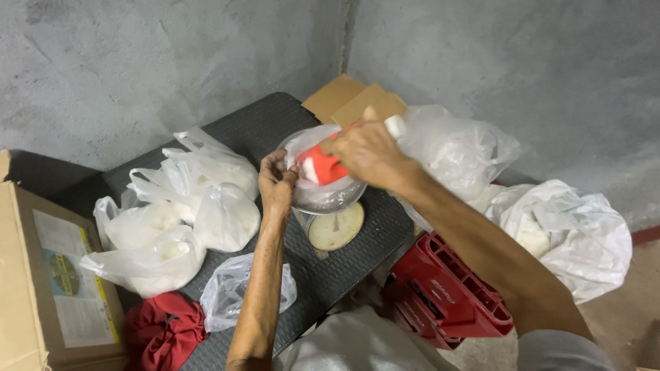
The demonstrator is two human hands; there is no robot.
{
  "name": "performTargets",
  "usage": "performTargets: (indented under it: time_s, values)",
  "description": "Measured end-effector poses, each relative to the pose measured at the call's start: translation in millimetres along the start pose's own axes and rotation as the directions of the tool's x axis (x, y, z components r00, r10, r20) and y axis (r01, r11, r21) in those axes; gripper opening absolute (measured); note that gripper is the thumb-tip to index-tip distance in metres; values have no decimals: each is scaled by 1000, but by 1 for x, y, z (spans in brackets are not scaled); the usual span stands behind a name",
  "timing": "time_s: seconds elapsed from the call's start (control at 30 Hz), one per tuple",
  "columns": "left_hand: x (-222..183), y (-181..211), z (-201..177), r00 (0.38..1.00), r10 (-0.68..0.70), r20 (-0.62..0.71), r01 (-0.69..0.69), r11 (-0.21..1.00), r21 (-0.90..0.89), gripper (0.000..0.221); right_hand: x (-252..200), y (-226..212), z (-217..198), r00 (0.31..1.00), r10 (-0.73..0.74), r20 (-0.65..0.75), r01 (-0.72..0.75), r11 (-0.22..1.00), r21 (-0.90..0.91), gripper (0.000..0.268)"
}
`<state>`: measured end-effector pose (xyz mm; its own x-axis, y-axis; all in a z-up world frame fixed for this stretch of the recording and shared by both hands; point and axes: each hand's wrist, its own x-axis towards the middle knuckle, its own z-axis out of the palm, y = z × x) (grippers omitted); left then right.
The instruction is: Bagging powdered food ingredients from large sacks into smaller plastic bags using a scoop and a mechanical scale.
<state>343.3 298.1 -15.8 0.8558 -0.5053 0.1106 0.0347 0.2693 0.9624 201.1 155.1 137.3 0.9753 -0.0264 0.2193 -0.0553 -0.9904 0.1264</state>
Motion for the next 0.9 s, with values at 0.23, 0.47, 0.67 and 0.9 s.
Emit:
performTargets:
  time_s: [0.23, 0.47, 0.67, 0.9]
  values:
    - [5, -17, -16, 999, 50, -1, -50, 999, -5, 45, 10, 18, 24, 995, 77, 60, -68, 989, -131, 20]
    - [-4, 18, -18, 966, -247, 76, 125, 702, 702, 45, -3, 30, 12, 961, -49, -273, 45, 999, -22, 22]
    - [1, 7, -3, 956, -153, 249, 91, 966, 243, 32, -5, 34, 7, 973, 110, -205, -99, 993, 59, 33]
    - [-2, 15, 20, 839, 150, 523, -310, 922, 231, 59, 4, 33, 17, 975, 150, -165, -121, 978, 173, 34]
